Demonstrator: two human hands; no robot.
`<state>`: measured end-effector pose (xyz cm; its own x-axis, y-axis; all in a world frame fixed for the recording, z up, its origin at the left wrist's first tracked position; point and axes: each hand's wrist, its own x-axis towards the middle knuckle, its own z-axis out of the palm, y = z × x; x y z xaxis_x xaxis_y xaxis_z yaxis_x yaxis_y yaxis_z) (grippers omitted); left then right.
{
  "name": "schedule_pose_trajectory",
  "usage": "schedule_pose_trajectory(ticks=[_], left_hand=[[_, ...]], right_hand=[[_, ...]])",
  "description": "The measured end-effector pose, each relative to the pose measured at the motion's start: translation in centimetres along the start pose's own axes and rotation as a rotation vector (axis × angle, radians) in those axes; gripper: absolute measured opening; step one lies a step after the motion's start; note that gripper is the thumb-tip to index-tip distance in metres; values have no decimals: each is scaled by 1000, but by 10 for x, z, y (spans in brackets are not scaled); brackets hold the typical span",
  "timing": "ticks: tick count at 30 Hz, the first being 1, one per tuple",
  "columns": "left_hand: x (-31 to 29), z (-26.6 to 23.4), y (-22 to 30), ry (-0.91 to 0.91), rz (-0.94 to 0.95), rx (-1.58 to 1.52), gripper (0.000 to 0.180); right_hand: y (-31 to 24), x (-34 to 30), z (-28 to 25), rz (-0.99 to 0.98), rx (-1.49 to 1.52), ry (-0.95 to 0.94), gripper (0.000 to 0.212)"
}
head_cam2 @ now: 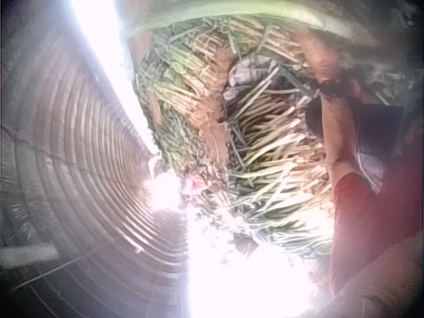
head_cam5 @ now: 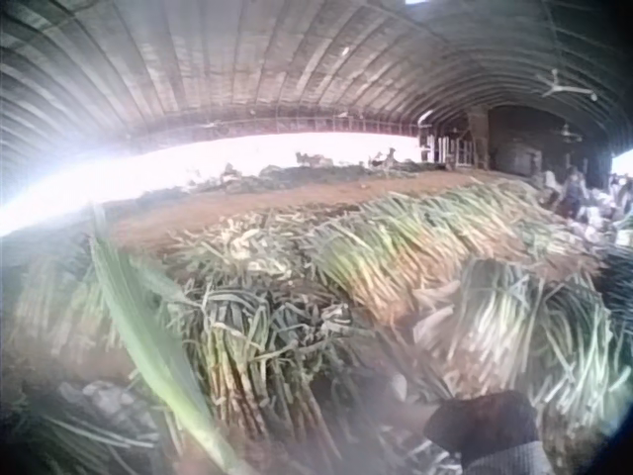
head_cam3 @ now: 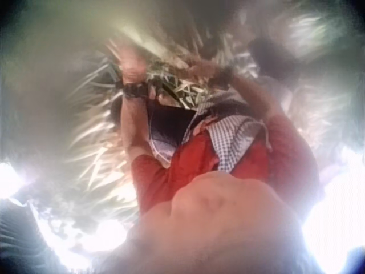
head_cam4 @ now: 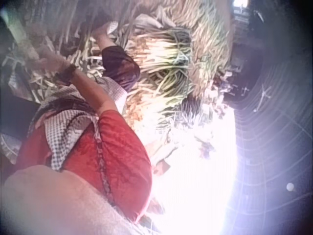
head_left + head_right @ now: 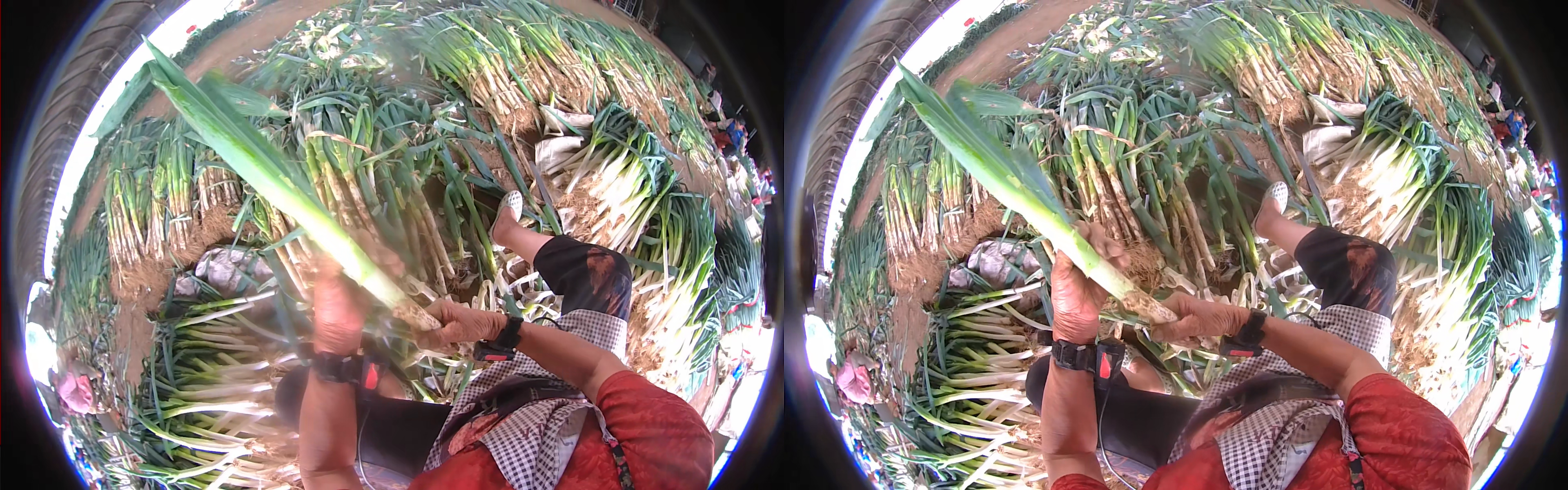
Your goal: The person picks up a leek by hand, peels away the outer layers, and pulls off the roots before setting it aside. They then repeat this process with another leek, stripping the outer skin and roots by hand.
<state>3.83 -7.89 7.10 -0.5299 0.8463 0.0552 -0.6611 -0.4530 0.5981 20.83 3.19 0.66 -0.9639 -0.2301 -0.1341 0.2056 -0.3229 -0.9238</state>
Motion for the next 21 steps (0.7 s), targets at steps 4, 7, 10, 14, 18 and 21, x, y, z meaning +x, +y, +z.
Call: schedule_pose_trajectory(ticks=[4,7,10,14,18,21], left_hand=[[-4,5,0,-116,-127,81,32],[-5,-11,14,-251,-230,300,36],[-17,-65,6,152,-253,507,27],[-29,-72,15,-233,-271,708,44],[-33,-51,17,176,-308,725,33],[-29,-42,19,-243,-461,514,38]], right_hand=[[-14,-3,10,48,41,-62,26],[-19,1,15,-56,-119,42,27],[-13,-1,17,-97,-46,-32,29],[-12,-11,26,43,251,-246,29],[-17,0,23,-76,87,-187,24],[-27,-2,16,72,152,-252,23]])
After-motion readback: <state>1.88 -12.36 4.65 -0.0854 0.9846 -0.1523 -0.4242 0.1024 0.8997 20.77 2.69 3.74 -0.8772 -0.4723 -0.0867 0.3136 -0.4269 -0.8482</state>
